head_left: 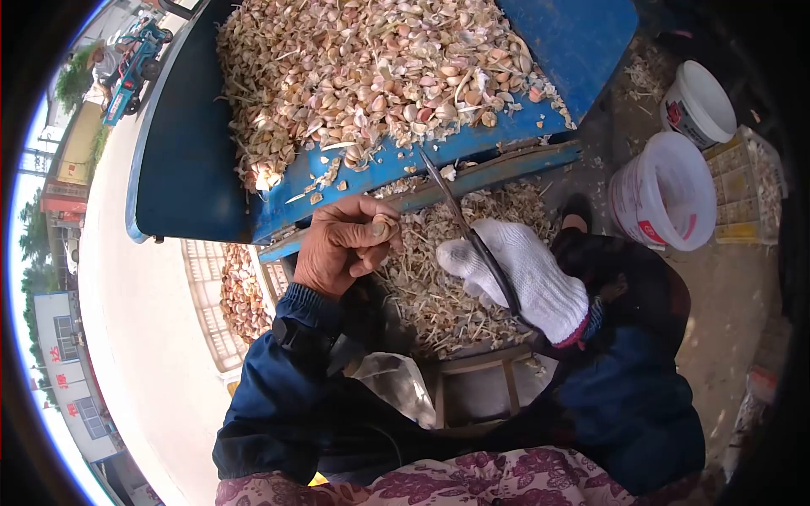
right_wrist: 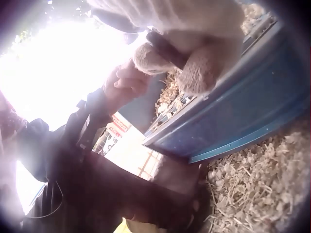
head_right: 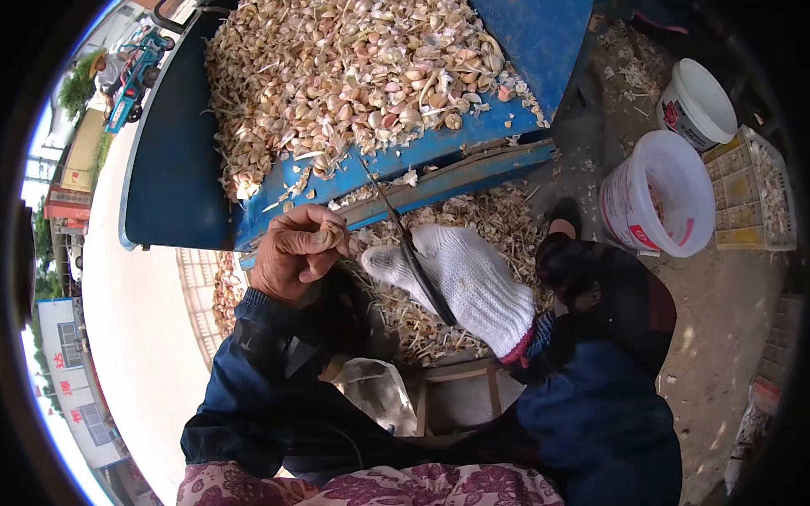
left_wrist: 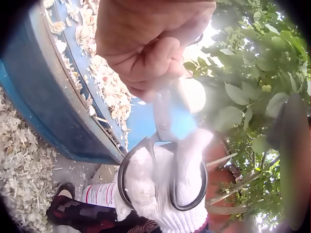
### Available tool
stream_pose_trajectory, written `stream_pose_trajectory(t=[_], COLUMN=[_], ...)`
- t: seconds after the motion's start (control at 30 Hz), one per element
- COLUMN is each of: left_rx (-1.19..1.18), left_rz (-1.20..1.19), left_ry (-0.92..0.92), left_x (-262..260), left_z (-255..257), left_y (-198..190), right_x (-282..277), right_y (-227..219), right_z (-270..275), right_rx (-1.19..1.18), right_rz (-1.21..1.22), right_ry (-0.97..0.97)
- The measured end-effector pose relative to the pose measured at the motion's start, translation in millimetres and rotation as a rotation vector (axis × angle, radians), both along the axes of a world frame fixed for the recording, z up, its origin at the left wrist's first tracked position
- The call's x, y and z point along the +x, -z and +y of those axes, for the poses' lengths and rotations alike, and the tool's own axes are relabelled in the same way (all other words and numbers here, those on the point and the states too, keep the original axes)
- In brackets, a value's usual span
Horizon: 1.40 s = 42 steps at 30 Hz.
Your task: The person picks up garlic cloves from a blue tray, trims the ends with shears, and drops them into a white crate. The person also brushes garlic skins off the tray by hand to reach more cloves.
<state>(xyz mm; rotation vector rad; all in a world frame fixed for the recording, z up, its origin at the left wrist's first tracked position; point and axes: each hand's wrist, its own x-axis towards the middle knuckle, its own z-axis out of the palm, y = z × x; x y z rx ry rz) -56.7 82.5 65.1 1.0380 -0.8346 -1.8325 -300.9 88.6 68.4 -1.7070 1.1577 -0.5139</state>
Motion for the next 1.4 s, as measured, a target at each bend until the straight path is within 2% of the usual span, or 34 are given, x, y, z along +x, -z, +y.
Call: stream_pose_trajectory(t=[0.07, 0.1, 0.13, 0.17, 0.2, 0.27, 0.3, 0.33, 0.4, 0.47, 0.53, 0.6, 0.67, 0.73, 0.8, 0.87, 0.9, 0.97, 1.07, 1.17, 1.23, 1.27, 1.33, 1.37, 1.4], left_rx=[0.088, 0.081, 0.15, 0.222, 0.222, 0.152, 0.116, 0.114, -0.07, -0.12, -0.389, -0.529, -0.592, -0.607, -0.599, -0.557, -0.656, -0.669, -0.666, -0.718, -0.378, -0.372, -0.121, -0.112, -0.102], left_rz=[0.03, 0.022, 0.133, 0.244, 0.236, 0.043, -0.136, -0.139, -0.674, -0.756, -1.261, -1.441, -1.554, -1.663, -1.695, -1.695, -1.707, -1.727, -1.74, -1.679, -1.284, -1.283, -0.521, -0.486, -0.448], left_ry=[0.004, -0.001, -0.09, -0.179, -0.182, -0.298, -0.36, -0.362, -0.457, -0.489, -0.449, -0.396, -0.385, -0.352, -0.305, -0.312, -0.323, -0.348, -0.375, -0.406, -0.431, -0.428, -0.413, -0.364, -0.314], left_x=[4, 10, 19, 29, 41, 58, 59, 55, 46, 44, 34, 24, 16, 14, 15, 14, 15, 13, 15, 24, 33, 39, 48, 48, 43], left_z=[-4, -7, -12, -16, -22, -39, -46, -53, -67, -80, -91, -97, -102, -108, -110, -112, -114, -117, -117, -117, -114, -111, -104, -100, -93], left_y=[3, 7, 14, 21, 29, 36, 36, 34, 32, 41, 47, 52, 59, 63, 64, 64, 70, 73, 73, 65, 53, 48, 40, 36, 27], right_x=[-2, -2, -1, 2, 0, -9, -8, -9, -11, -11, -12, -13, -13, -10, -13, -12, -13, -13, -12, -11, -9, -8, -4, -5, -5], right_y=[-7, -1, 5, -14, -12, -5, -6, -6, -6, -11, -14, -17, -17, -5, -11, -2, -5, -25, -28, -33, -40, -43, -40, -26, -9], right_z=[0, 0, 2, 5, 5, 3, 2, 1, 0, -3, -3, -3, -5, -2, -3, -3, -4, -2, -4, -4, -5, -4, -5, -8, -9], right_rx=[0.213, 0.416, 0.622, 0.703, 0.706, 0.621, 0.558, 0.557, 0.386, 0.42, 0.455, 0.422, 0.494, 0.082, 0.159, 0.165, 0.15, 0.355, 0.413, 0.369, 0.365, 0.371, 0.244, 0.198, 0.03], right_rz=[-0.06, -0.178, -0.297, -0.357, -0.363, -0.39, -0.326, -0.329, -0.104, -0.094, -0.08, -0.074, -0.131, 0.015, -0.004, -0.05, -0.053, -0.099, -0.099, -0.094, -0.132, -0.168, -0.145, -0.106, -0.037], right_ry=[0.013, 0.082, 0.151, 0.305, 0.3, 0.267, 0.271, 0.269, 0.183, 0.176, 0.168, 0.159, 0.174, 0.131, 0.147, 0.185, 0.181, 0.218, 0.205, 0.201, 0.197, 0.193, 0.168, 0.115, 0.086])
